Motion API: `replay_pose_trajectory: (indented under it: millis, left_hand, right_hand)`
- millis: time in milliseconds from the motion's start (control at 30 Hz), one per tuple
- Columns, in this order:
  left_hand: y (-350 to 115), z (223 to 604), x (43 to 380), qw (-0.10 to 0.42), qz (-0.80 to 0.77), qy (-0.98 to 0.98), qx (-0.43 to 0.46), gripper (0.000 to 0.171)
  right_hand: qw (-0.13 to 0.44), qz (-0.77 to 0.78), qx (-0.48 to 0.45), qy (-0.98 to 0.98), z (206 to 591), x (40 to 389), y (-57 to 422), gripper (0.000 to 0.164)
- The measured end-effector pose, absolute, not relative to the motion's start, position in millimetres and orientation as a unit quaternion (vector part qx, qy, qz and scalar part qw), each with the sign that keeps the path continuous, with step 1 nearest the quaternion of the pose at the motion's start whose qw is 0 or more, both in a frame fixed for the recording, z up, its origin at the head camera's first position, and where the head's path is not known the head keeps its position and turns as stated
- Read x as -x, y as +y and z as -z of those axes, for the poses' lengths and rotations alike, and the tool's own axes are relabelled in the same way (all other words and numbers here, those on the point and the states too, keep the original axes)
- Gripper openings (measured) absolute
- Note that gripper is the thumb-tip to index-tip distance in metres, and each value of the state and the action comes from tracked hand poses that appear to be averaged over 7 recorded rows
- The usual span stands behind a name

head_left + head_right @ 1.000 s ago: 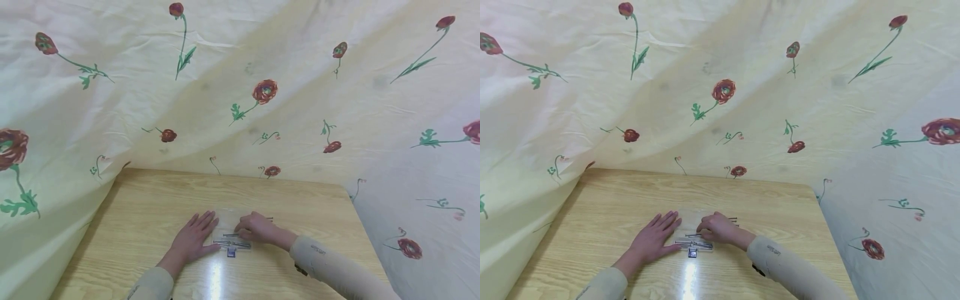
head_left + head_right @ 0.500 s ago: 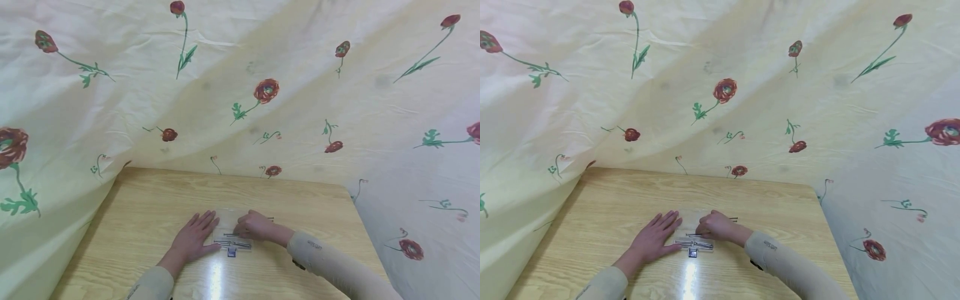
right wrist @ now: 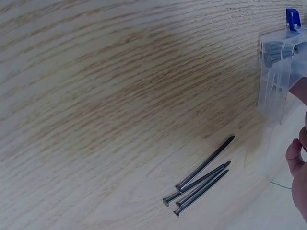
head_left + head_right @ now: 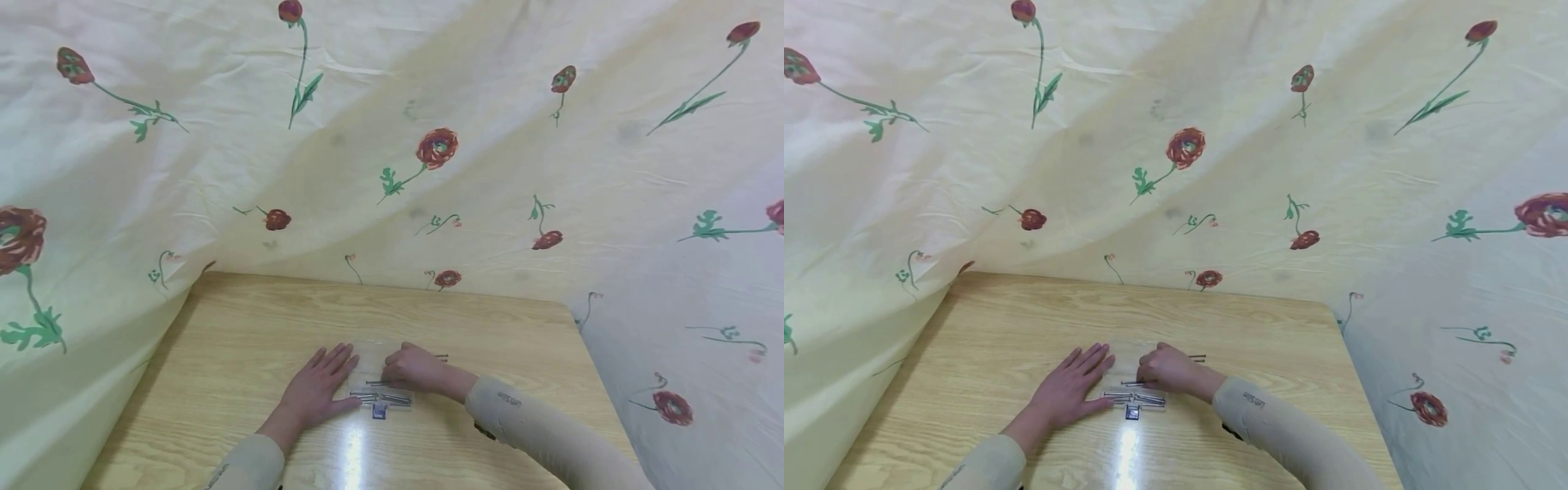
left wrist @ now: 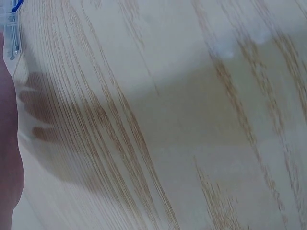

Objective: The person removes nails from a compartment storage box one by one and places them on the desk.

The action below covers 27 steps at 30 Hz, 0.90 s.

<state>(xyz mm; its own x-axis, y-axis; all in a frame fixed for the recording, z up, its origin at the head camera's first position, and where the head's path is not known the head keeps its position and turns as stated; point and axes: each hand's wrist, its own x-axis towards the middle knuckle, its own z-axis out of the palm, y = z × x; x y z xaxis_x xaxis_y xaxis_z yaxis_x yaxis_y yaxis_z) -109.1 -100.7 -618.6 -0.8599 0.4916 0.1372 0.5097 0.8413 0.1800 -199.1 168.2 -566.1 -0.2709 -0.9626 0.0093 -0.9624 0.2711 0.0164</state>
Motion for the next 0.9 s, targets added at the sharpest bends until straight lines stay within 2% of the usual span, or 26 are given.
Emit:
replay_pose_trajectory:
  millis: [433,733,900]
  left_hand:
    - [-100.5,616.7,108.9,0.036,0.091,-0.961,0.257,0.088]
    - [-99.4,618.2,109.5,0.052,0.098,-0.959,0.259,0.087]
    - [-99.4,614.6,110.1,0.031,0.109,-0.961,0.254,0.087]
  right_hand:
    - [0.027,0.014,-0.599,-0.800,569.7,198.2,162.7,0.009]
    - [0.028,0.019,-0.609,-0.793,567.3,201.1,164.3,0.007]
    - [0.031,-0.013,-0.607,-0.794,567.8,202.1,167.3,0.007]
